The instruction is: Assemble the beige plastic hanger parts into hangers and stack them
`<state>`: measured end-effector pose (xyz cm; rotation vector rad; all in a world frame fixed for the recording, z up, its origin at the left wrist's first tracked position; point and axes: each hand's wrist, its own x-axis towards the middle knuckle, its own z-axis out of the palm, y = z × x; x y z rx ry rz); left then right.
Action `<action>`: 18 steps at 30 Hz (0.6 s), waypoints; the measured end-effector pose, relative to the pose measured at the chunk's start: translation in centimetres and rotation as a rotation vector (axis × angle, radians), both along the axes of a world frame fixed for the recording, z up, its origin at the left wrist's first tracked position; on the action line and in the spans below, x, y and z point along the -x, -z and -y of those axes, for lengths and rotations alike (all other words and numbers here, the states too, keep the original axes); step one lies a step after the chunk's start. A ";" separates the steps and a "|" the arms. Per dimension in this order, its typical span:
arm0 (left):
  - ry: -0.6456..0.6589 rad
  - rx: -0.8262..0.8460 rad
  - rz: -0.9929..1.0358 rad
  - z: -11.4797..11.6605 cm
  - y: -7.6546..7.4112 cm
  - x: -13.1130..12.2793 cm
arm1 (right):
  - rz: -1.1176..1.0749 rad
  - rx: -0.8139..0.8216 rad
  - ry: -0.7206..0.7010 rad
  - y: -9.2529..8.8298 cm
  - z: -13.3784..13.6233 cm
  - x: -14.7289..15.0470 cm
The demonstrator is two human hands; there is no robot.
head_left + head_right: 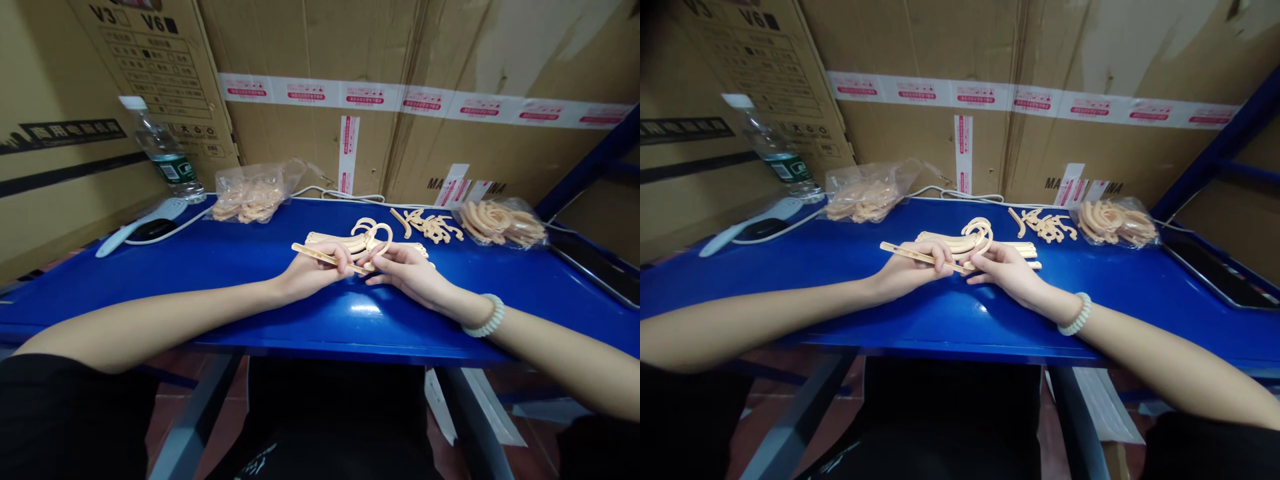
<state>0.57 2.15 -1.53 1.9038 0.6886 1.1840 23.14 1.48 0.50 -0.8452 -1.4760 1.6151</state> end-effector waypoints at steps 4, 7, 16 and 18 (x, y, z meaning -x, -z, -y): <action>-0.022 -0.001 0.003 0.0 -0.1 0.0 | 0.006 0.035 -0.018 -0.3 0.1 0.0; -0.035 -0.022 0.003 0.1 -0.1 0.0 | 0.016 0.030 -0.033 -0.4 0.1 0.1; 0.040 -0.244 -0.061 0.2 -0.3 0.2 | 0.044 -0.032 -0.025 0.0 0.1 0.1; 0.044 -0.261 -0.070 0.2 -0.2 0.2 | 0.043 -0.062 -0.006 0.2 0.1 0.2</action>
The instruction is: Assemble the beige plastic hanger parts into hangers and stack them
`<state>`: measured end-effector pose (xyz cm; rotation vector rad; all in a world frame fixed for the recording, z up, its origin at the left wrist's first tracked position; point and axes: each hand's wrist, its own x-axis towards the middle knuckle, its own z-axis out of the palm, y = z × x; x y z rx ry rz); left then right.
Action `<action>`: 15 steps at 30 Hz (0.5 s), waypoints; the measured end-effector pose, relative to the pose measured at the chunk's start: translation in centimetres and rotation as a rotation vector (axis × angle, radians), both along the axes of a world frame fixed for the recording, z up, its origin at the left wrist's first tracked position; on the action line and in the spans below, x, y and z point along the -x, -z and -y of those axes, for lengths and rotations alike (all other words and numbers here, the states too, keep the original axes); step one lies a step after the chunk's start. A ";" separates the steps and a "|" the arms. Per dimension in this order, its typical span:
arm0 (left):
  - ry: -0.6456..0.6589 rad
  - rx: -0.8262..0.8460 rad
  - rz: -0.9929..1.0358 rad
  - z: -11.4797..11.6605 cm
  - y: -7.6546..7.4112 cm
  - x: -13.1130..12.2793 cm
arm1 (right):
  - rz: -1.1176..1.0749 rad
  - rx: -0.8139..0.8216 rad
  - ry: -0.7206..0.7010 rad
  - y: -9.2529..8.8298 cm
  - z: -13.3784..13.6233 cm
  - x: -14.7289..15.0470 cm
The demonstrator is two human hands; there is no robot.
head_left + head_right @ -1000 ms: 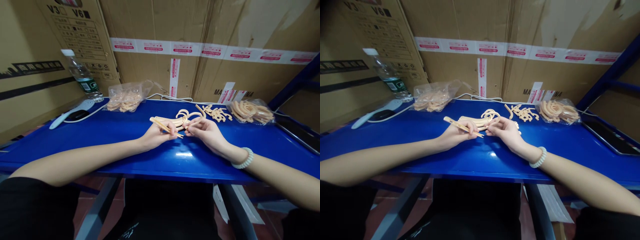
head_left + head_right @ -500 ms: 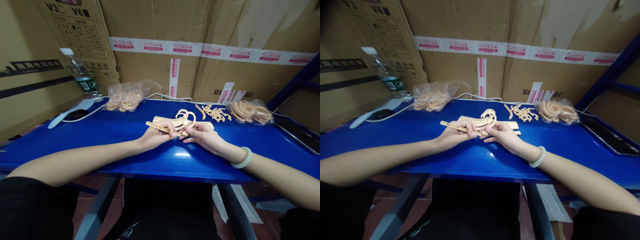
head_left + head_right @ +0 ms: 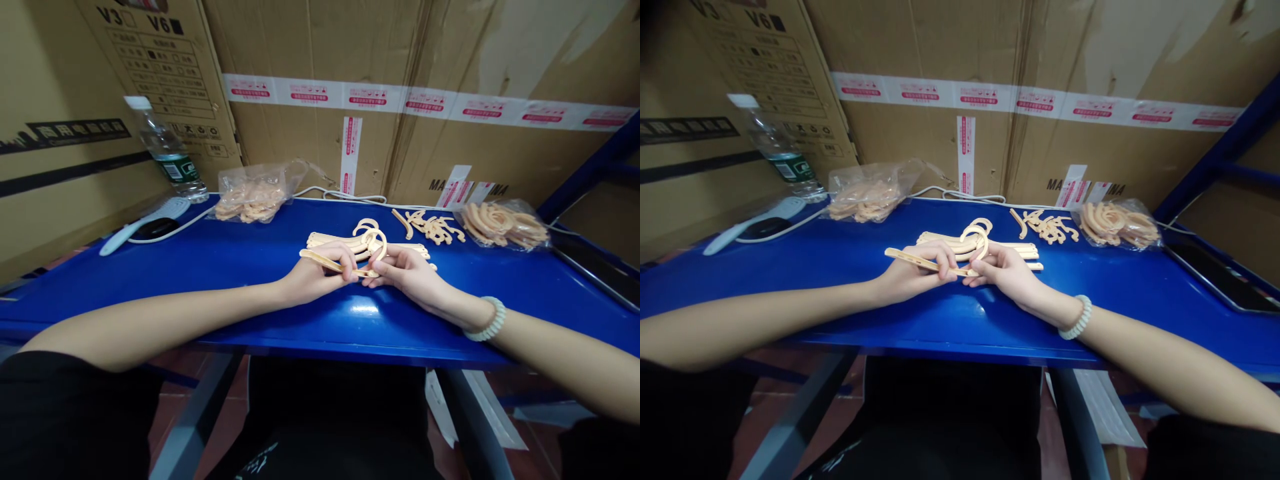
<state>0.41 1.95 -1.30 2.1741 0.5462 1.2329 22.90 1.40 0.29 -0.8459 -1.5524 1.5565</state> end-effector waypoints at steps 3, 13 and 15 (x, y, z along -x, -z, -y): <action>-0.004 -0.003 -0.002 -0.1 0.0 0.0 | 0.009 -0.039 0.018 0.2 0.0 0.2; -0.006 0.172 0.000 0.1 -0.3 -0.3 | 0.091 -0.170 0.072 0.5 -0.2 0.6; -0.052 0.262 -0.002 0.3 -0.5 -0.4 | 0.099 -0.197 0.074 0.5 -0.3 0.6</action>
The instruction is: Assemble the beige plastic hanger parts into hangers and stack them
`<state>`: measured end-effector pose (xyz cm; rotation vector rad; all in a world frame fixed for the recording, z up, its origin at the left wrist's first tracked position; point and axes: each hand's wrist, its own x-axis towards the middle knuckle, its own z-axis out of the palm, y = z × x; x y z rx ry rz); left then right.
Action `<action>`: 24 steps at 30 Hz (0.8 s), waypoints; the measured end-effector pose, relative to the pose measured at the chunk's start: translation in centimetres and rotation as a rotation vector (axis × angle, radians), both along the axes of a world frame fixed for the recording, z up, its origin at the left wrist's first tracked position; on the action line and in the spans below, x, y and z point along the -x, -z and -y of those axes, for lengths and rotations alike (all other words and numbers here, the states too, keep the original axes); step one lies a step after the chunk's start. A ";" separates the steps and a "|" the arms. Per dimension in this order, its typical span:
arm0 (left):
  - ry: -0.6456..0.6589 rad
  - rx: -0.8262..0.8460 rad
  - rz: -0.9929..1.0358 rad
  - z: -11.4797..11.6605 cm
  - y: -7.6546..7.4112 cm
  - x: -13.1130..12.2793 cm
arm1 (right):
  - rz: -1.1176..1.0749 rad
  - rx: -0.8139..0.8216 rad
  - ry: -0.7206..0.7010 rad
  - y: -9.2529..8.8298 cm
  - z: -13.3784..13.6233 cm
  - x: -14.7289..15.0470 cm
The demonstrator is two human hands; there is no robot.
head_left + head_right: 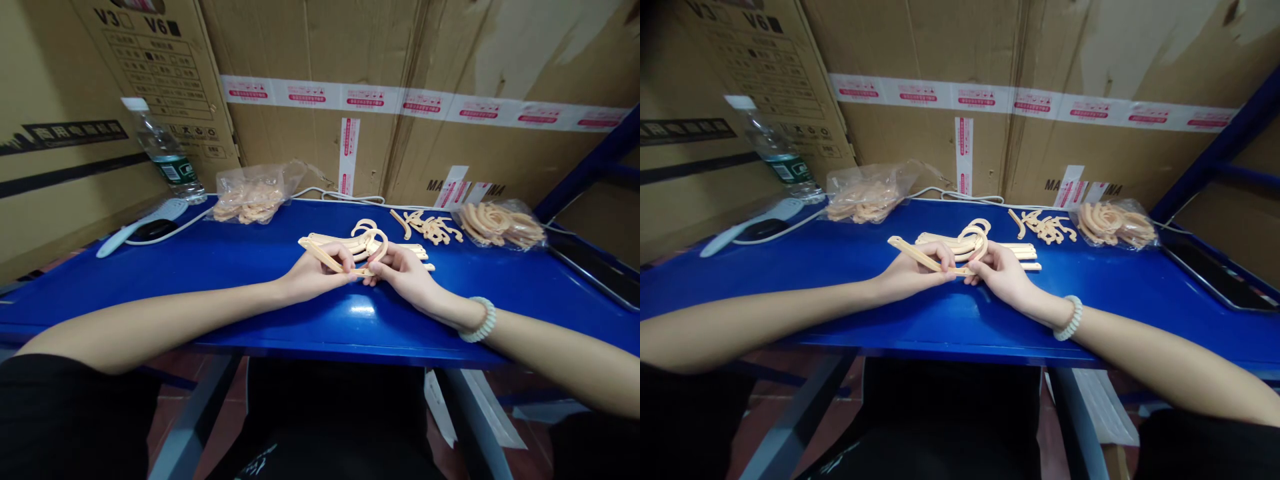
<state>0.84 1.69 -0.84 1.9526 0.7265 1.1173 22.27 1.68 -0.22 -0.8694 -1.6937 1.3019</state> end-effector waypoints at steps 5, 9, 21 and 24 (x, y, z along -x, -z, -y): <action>-0.078 0.115 0.000 0.3 -0.4 -0.1 | 0.051 -0.061 0.012 -0.4 0.2 0.0; -0.096 0.105 -0.002 0.2 -0.3 -0.1 | 0.075 -0.085 0.010 -0.6 0.3 0.0; 0.094 0.380 0.179 -0.6 0.5 -0.5 | 0.067 -0.088 -0.063 -0.2 0.0 -0.3; 0.112 0.411 0.174 -0.5 0.4 -0.5 | 0.073 -0.065 -0.081 -0.5 0.2 -0.1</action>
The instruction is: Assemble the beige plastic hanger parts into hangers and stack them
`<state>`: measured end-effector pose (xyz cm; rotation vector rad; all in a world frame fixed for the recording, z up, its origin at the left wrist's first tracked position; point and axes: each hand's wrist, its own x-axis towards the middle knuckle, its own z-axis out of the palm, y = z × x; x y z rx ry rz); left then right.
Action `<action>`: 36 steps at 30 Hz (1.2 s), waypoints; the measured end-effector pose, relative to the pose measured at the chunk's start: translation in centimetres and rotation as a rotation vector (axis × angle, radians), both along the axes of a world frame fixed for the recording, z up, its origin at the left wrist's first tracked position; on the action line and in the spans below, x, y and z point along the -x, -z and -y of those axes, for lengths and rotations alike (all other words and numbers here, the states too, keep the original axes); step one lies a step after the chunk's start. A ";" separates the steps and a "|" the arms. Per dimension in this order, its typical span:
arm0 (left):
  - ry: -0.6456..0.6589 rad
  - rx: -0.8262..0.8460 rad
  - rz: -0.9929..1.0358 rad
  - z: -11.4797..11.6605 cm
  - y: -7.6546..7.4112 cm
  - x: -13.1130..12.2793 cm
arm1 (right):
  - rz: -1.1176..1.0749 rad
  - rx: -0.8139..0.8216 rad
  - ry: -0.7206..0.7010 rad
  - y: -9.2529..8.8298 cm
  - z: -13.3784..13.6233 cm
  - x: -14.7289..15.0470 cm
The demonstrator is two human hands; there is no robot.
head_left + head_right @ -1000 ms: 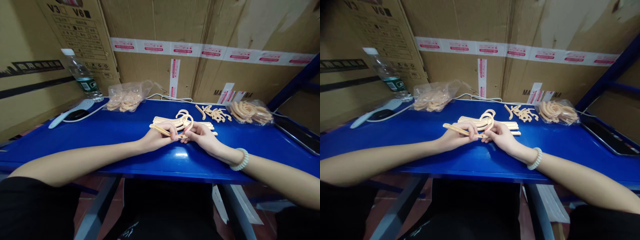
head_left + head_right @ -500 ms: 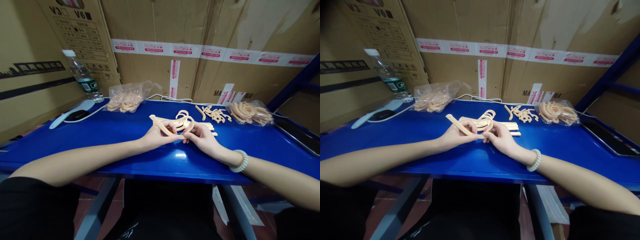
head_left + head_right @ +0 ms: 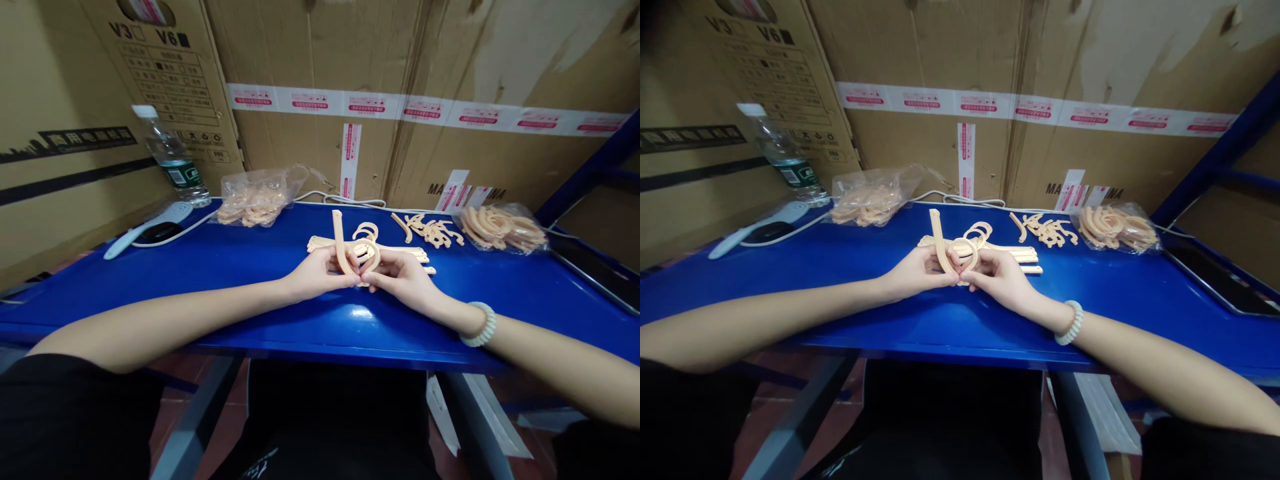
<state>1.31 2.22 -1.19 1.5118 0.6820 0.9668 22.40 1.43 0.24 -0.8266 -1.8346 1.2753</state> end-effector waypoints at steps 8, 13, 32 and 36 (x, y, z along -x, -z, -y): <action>-0.066 0.068 -0.001 0.1 -0.4 -0.1 | 0.208 -0.266 0.122 -2.9 -3.2 -3.3; -0.106 0.127 0.057 0.1 -0.5 -0.2 | 0.949 -0.872 0.201 -3.6 -9.0 -9.0; -0.100 0.158 0.094 -0.2 -0.3 0.0 | 0.323 -0.582 0.452 -4.8 -7.5 -7.9; -0.104 0.168 0.103 -0.3 -0.1 0.0 | 0.019 -0.293 0.444 -5.3 -5.5 -6.7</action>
